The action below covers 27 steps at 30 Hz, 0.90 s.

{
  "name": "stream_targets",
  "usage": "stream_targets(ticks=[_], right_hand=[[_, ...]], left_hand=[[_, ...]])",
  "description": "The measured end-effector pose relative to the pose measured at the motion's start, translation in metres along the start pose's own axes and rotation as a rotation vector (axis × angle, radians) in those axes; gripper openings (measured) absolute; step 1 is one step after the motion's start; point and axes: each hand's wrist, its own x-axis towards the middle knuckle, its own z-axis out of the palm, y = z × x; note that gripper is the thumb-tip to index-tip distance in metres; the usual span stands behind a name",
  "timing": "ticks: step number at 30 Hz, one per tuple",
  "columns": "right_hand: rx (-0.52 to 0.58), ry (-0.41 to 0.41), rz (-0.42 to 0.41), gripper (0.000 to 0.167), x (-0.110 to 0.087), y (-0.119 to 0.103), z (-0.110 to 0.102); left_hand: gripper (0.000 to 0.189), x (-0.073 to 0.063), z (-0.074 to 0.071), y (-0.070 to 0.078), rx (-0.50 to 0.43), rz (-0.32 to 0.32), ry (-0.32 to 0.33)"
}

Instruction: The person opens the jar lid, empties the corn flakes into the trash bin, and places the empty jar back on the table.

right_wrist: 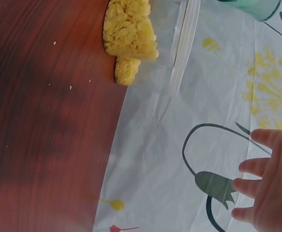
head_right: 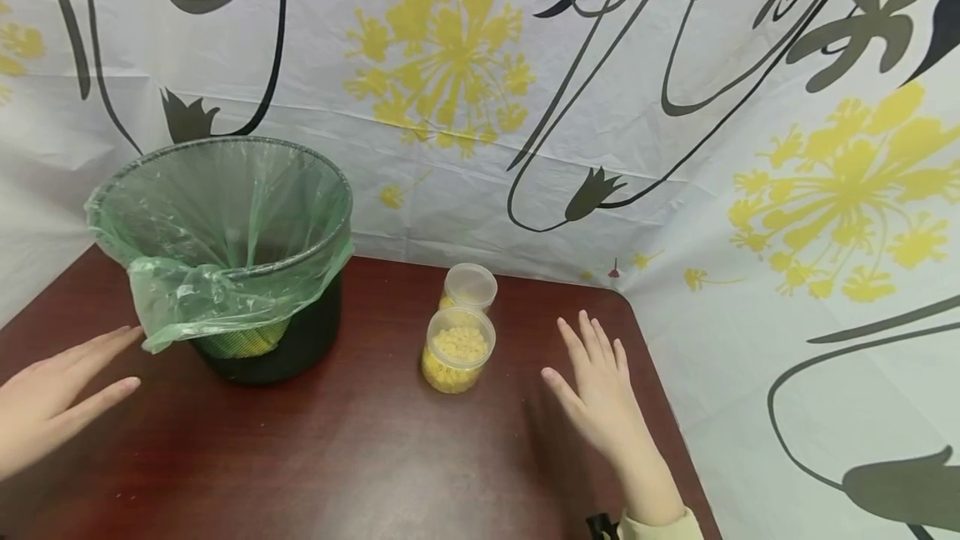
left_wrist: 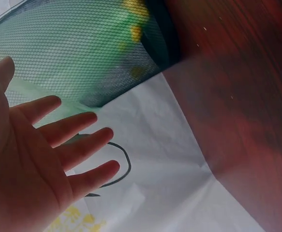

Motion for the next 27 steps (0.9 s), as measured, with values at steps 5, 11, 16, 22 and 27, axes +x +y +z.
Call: stream_targets(ticks=[5, 11, 16, 22, 27], right_hand=[[0.009, 0.027, -0.010, 0.064, 0.003, -0.003, 0.002], [0.025, 0.040, -0.008, 0.065, 0.006, -0.008, 0.005], [0.031, 0.067, -0.009, 0.065, 0.009, -0.012, 0.006], [0.052, 0.088, -0.003, 0.069, 0.013, -0.018, 0.007], [0.055, 0.094, 0.007, 0.075, 0.018, -0.025, 0.009]], left_hand=[[0.063, 0.005, 0.000, 0.010, -0.027, -0.021, -0.021], [0.054, 0.011, -0.004, 0.029, -0.007, -0.081, -0.093], [0.039, 0.016, -0.002, 0.044, 0.001, -0.031, -0.043], [0.036, 0.022, 0.003, 0.059, -0.009, 0.045, 0.004], [0.036, 0.029, 0.011, 0.069, -0.036, 0.097, 0.033]])
